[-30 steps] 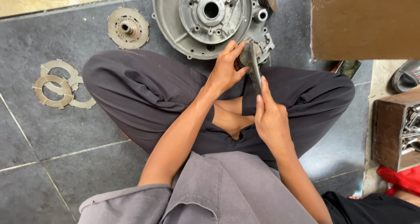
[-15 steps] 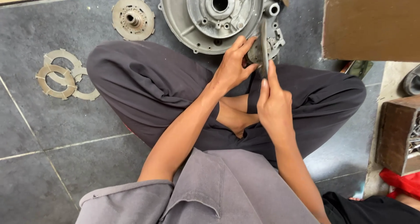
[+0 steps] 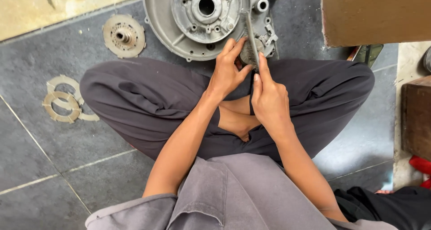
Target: The person is cleaning various motorcycle engine components, primarily using a wire brush to scrub a small gear and a metal rod to scrape at parts.
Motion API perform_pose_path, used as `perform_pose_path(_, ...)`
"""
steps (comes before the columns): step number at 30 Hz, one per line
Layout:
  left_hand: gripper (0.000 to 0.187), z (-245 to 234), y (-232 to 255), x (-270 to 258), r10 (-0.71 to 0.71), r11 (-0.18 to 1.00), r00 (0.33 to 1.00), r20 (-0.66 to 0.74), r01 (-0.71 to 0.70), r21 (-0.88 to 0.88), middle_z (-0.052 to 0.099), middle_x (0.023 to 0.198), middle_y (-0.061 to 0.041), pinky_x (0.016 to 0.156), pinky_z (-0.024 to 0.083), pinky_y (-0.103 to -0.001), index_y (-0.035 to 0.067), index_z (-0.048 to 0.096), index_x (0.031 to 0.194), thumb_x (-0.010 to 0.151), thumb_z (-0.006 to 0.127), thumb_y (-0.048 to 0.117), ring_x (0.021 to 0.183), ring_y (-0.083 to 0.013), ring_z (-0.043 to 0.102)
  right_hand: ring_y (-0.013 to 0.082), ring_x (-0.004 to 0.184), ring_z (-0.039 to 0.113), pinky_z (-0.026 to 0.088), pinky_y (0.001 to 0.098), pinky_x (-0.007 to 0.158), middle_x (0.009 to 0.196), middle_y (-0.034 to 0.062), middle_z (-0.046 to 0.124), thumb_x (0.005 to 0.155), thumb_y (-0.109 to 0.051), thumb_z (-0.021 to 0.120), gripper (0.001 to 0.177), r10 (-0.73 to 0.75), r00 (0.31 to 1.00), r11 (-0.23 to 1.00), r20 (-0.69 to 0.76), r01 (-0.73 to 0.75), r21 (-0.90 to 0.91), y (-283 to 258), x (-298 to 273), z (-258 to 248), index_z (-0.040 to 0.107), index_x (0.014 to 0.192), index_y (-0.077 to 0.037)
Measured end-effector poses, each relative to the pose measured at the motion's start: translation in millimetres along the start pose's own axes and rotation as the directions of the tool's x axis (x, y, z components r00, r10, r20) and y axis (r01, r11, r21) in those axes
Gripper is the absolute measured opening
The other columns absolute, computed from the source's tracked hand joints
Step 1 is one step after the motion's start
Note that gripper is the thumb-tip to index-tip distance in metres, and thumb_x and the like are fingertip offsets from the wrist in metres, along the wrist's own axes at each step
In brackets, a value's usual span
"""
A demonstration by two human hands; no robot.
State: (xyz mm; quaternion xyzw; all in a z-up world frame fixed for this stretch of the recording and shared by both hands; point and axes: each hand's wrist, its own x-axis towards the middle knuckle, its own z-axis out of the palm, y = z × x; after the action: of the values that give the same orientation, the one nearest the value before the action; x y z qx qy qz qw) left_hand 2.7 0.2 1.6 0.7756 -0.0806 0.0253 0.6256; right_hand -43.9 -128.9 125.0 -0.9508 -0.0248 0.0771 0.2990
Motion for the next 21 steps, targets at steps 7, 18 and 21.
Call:
perform_pose_path(7,0.069,0,9,5,-0.022,1.000,1.000,0.015,0.022,0.004,0.058,0.106,-0.017,0.060,0.059,-0.042,-0.010,0.051,0.142,0.079,0.080,-0.007,0.073,-0.0342,0.070,0.0474,0.070,0.070,0.054,0.0525,0.051,0.090,0.0319,0.072,0.106,-0.023,0.038,0.051,0.101,0.992,0.994,0.081,-0.098,-0.040,16,-23,-8,0.041,0.157,-0.020)
perform_pose_path(18,0.071,7,-3,-1,-0.067,0.996,0.998,-0.010,0.066,-0.065,0.056,0.102,-0.015,0.049,0.061,-0.038,-0.006,0.050,0.147,0.081,0.078,-0.006,0.074,-0.0352,0.070,0.0430,0.058,0.070,0.053,0.0483,0.043,0.081,0.0272,0.073,0.107,-0.021,0.036,0.052,0.061,0.995,0.998,0.077,-0.059,-0.029,17,-18,-6,0.038,0.158,-0.015)
perform_pose_path(21,0.072,10,-10,3,-0.087,0.995,0.996,0.010,0.087,-0.041,0.055,0.102,-0.016,0.045,0.059,-0.037,-0.009,0.049,0.146,0.081,0.079,-0.006,0.075,-0.0357,0.070,0.0417,0.058,0.070,0.056,0.0469,0.043,0.081,0.0267,0.073,0.106,-0.023,0.036,0.053,0.131,0.985,0.989,0.108,-0.123,-0.079,21,-28,-10,0.038,0.158,-0.017)
